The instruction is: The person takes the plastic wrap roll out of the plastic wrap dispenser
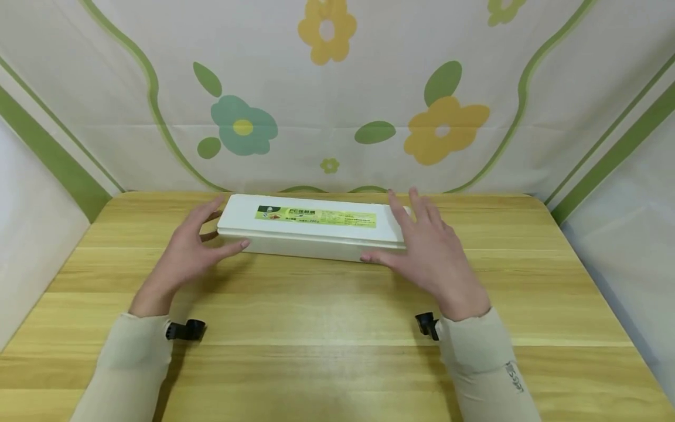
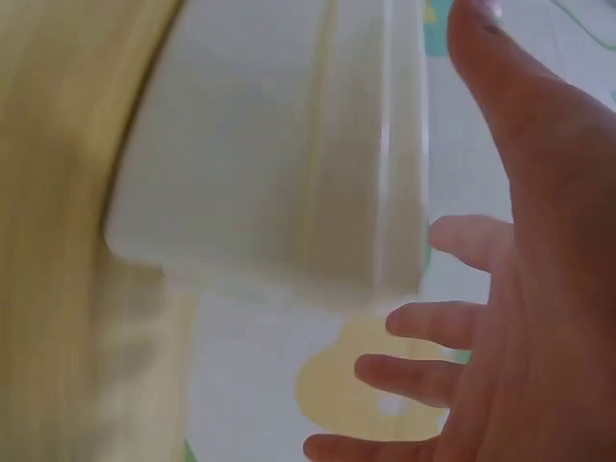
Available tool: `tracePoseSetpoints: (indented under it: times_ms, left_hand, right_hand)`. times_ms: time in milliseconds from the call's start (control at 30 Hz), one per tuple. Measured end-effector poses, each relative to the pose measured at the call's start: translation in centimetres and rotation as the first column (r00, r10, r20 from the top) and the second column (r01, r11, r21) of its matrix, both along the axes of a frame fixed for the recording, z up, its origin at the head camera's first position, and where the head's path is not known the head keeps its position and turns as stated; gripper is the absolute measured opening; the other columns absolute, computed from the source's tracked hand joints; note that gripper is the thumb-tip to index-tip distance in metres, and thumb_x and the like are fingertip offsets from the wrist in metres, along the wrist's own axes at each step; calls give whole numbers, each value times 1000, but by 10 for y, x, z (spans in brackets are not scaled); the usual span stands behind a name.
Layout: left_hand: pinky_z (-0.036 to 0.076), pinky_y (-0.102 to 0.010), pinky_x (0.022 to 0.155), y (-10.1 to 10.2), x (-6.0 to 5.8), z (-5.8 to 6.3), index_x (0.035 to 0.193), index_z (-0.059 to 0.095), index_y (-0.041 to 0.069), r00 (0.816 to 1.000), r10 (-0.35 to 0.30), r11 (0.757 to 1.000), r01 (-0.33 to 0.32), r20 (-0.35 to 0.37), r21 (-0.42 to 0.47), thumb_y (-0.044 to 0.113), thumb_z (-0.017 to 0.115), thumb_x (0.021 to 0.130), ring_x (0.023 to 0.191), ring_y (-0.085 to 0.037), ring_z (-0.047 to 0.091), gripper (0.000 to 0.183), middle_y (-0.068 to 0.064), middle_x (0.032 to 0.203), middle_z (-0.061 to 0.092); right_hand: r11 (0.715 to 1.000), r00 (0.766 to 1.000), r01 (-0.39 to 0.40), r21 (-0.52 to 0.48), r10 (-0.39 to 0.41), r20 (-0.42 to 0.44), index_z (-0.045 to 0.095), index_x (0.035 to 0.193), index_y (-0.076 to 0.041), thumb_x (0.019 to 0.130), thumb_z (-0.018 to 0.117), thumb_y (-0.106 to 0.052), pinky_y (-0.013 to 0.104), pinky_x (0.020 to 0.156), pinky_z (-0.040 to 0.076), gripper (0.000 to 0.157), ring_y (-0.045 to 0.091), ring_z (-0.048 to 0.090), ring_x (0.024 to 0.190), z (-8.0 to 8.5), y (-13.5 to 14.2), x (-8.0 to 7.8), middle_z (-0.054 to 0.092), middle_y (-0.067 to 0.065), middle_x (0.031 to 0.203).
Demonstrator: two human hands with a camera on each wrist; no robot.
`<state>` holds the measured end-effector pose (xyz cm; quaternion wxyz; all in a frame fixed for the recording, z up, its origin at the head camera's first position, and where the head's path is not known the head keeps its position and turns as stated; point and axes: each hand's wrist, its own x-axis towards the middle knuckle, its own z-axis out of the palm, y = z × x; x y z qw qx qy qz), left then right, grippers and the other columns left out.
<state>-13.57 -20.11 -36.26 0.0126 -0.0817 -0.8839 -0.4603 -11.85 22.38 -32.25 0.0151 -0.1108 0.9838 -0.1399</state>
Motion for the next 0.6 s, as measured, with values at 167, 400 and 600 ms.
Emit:
tracePoseSetpoints:
  times_ms: [167,400,600]
  left_hand:
    - [57,-41,109,-9,-4,-8,172,29,21,990,-41,984,17,133,179,17,90,90,153,-41,44,102,-9,176,28]
    - [40,-50,123,-24,-12,-19,170,35,29,972,-84,950,11,221,313,13,89,90,159,-32,35,98,7,177,30]
    - [31,-56,127,-25,-20,-27,168,38,35,965,-117,928,23,233,372,9,90,88,155,-29,36,98,7,174,35]
  right_hand:
    - [997,997,-72,-7,72,0,11,175,-29,87,64,-86,80,110,37,118,48,15,165,-13,-9,-7,3,15,183]
    - [995,994,-99,-23,98,-58,22,174,-26,86,82,-67,71,100,51,114,43,23,160,-27,-13,-10,23,17,177]
    - [995,990,-104,-11,102,-100,25,173,-25,73,92,-69,66,94,55,128,42,26,157,-31,-15,-12,30,16,172]
